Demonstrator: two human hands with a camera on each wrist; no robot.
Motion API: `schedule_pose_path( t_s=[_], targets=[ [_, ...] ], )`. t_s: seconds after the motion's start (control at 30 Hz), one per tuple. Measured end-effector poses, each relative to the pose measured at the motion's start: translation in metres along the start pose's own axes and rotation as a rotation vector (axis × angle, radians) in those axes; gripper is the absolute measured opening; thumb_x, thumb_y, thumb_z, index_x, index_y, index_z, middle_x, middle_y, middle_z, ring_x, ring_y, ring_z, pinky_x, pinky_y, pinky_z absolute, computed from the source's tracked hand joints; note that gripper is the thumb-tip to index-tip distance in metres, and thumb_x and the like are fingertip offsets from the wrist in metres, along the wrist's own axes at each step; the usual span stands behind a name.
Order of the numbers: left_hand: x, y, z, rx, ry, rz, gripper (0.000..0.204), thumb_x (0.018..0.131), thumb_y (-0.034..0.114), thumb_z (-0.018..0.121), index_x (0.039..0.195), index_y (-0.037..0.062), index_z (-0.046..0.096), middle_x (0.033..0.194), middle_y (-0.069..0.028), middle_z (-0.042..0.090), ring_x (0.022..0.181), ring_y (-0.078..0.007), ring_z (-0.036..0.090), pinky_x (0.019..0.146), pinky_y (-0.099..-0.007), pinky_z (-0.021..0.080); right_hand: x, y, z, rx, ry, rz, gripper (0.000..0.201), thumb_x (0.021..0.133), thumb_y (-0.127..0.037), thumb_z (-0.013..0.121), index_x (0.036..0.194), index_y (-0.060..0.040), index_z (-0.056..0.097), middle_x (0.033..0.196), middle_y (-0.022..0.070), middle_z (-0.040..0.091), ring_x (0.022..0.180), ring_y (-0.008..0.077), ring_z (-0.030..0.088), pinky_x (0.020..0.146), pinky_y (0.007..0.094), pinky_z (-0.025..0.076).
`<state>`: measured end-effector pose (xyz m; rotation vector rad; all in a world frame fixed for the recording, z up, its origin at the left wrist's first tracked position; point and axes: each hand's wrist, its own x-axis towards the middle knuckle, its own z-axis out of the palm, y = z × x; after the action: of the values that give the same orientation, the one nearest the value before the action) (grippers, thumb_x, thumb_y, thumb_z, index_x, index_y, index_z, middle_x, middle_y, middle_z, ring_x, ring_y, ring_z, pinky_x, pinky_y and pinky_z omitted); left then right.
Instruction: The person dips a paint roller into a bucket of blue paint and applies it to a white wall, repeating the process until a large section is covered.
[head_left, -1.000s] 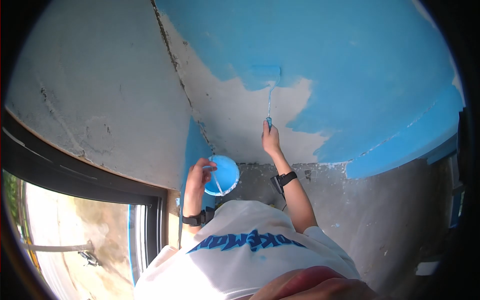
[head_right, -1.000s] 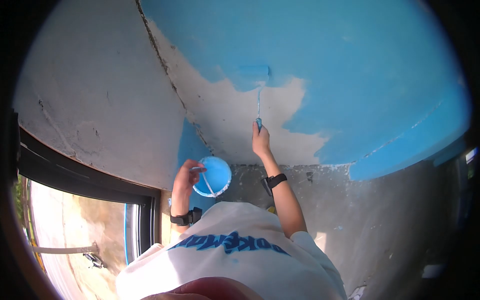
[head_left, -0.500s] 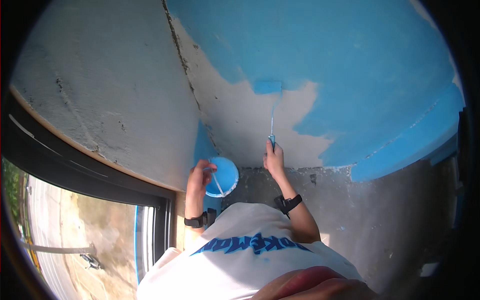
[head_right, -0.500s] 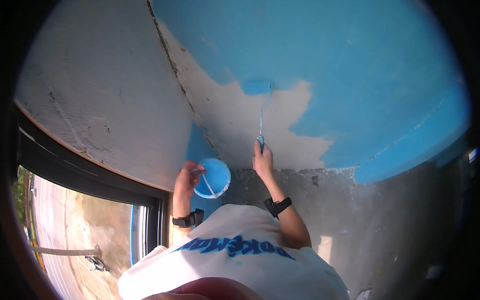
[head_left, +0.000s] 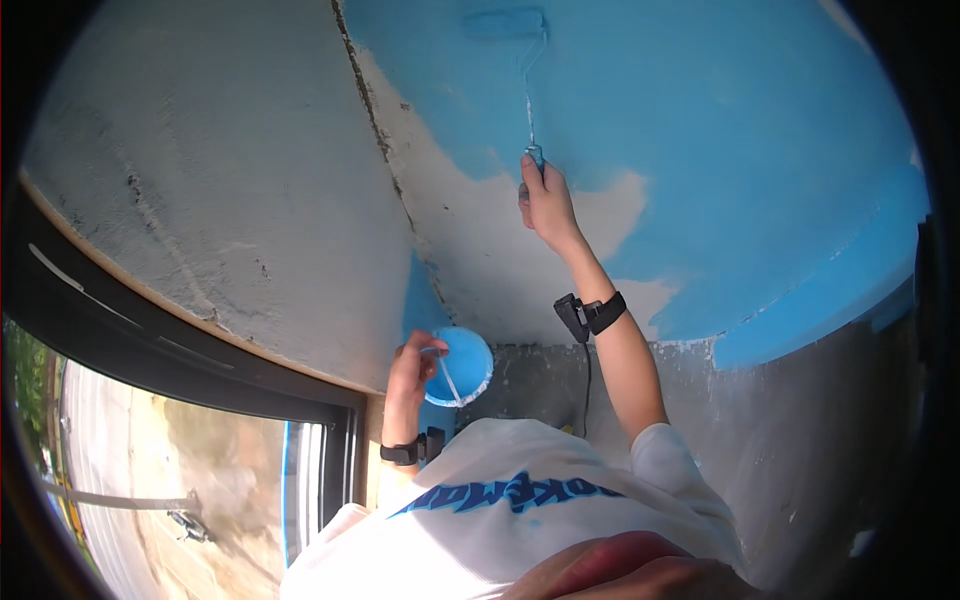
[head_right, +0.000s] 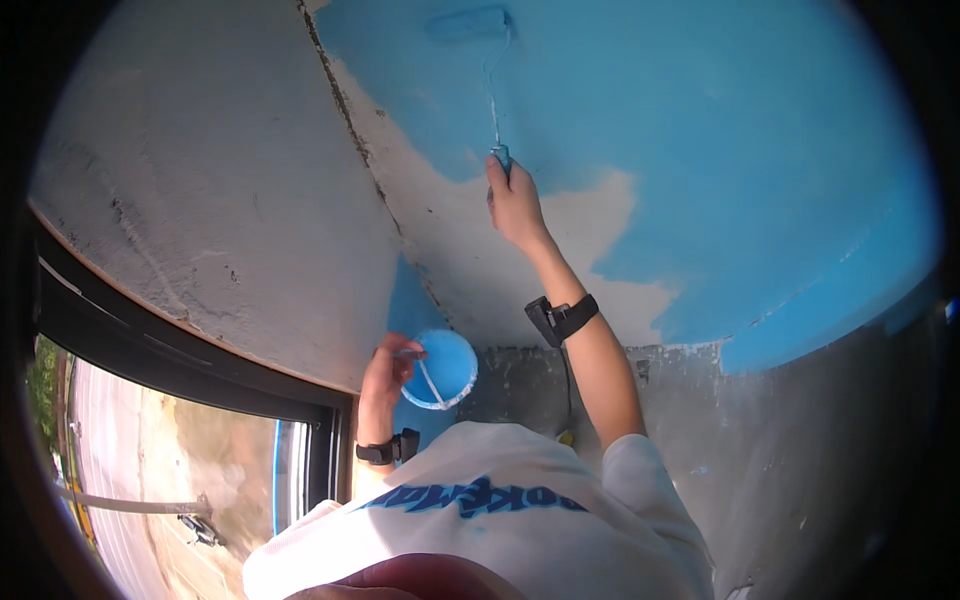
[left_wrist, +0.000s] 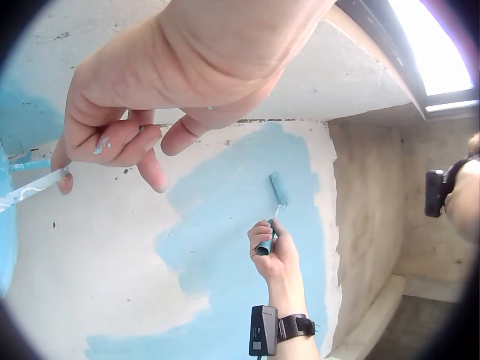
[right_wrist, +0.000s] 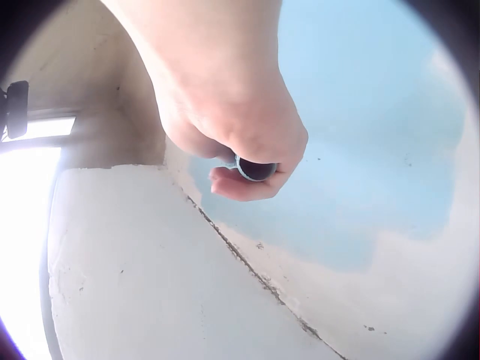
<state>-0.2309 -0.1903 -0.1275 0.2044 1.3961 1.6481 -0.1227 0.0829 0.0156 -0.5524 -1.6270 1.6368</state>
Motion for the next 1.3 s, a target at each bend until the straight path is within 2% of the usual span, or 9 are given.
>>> schedule_pose_path(
  t_s=[0.2,0.27,0.37,0.47,0.67,0.87,1.0,1.13,1.3],
  targets=[
    [-0.005,-0.001,-0.001,0.008,0.023,-0.025,0.027,0.088,0.027,0.053,0.082,0.0021,0.063,0.079,-0.0155,0.066,0.051,-0.0122,0.044,0.046,-0.0241,0.033,-0.044,0.153,-0.012,-0.252,0.199,0.003,0.033,0.102,-0.035,0.044,0.082,-0.0087,0.042,0.053,-0.0015,0.041,0.037,0.01,0.039,0.035,0.0273,0.032],
    [-0.005,-0.001,-0.001,0.015,0.032,-0.034,0.029,0.088,0.027,0.053,0.081,0.0017,0.063,0.079,-0.016,0.066,0.05,-0.0119,0.041,0.047,-0.0242,0.032,-0.072,0.178,-0.018,-0.303,0.22,0.168,0.034,0.101,-0.032,0.045,0.082,-0.004,0.047,0.057,0.0029,0.048,0.051,0.0144,0.049,0.052,0.0334,0.04],
    [-0.008,-0.002,0.001,0.049,0.049,-0.021,0.031,0.087,0.028,0.052,0.079,0.0012,0.064,0.078,-0.0163,0.066,0.05,-0.0116,0.039,0.048,-0.0245,0.031,-0.095,0.22,-0.028,-0.398,0.25,0.152,0.035,0.101,-0.033,0.045,0.08,-0.0046,0.047,0.058,0.0032,0.048,0.047,0.0145,0.047,0.047,0.0327,0.039],
    [-0.006,-0.003,0.001,0.051,0.013,-0.016,0.032,0.087,0.03,0.052,0.079,0.0012,0.065,0.078,-0.0162,0.066,0.05,-0.0115,0.04,0.048,-0.025,0.031,-0.113,0.179,-0.019,-0.161,0.2,0.374,0.034,0.101,-0.033,0.045,0.082,-0.006,0.046,0.055,0.0015,0.044,0.038,0.0129,0.042,0.039,0.03,0.035],
    [0.002,-0.008,0.001,0.028,0.059,0.001,0.029,0.088,0.028,0.052,0.08,0.0029,0.064,0.078,-0.0141,0.066,0.05,-0.0111,0.04,0.047,-0.0236,0.032,-0.128,0.125,0.001,0.11,0.171,0.276,0.036,0.103,-0.035,0.042,0.079,-0.009,0.038,0.058,-0.0024,0.037,0.036,0.0073,0.033,0.033,0.0246,0.027],
    [0.006,-0.015,0.002,0.04,0.026,-0.028,0.023,0.09,0.026,0.051,0.086,0.0055,0.062,0.078,-0.0128,0.066,0.049,-0.0103,0.04,0.047,-0.0236,0.031,-0.062,0.012,0.031,-0.09,0.073,0.022,0.031,0.102,-0.03,0.045,0.085,-0.0047,0.046,0.055,0.0,0.044,0.044,0.0097,0.043,0.042,0.0276,0.035],
    [0.009,-0.018,0.003,0.009,0.017,-0.044,0.024,0.091,0.027,0.051,0.084,0.0063,0.062,0.078,-0.0132,0.066,0.049,-0.0106,0.039,0.047,-0.0239,0.032,-0.012,-0.016,0.047,-0.284,0.073,-0.098,0.036,0.1,-0.033,0.047,0.085,-0.0007,0.051,0.058,0.0066,0.05,0.054,0.0171,0.051,0.054,0.0345,0.04],
    [0.015,-0.027,-0.001,-0.018,0.008,-0.076,0.025,0.091,0.028,0.052,0.085,0.0062,0.062,0.079,-0.0133,0.066,0.05,-0.0112,0.039,0.047,-0.0242,0.032,0.013,0.022,0.052,-0.408,0.079,-0.028,0.039,0.1,-0.035,0.047,0.083,0.0006,0.051,0.061,0.0109,0.052,0.054,0.0219,0.05,0.055,0.0375,0.041],
    [0.021,-0.029,-0.001,-0.042,0.036,-0.108,0.026,0.09,0.028,0.053,0.084,0.0051,0.062,0.078,-0.0126,0.065,0.051,-0.0113,0.04,0.048,-0.0244,0.033,-0.035,0.126,0.031,-0.44,0.183,0.062,0.041,0.099,-0.036,0.048,0.085,0.0028,0.054,0.069,0.0177,0.057,0.064,0.0305,0.056,0.064,0.0406,0.043]
  ],
)
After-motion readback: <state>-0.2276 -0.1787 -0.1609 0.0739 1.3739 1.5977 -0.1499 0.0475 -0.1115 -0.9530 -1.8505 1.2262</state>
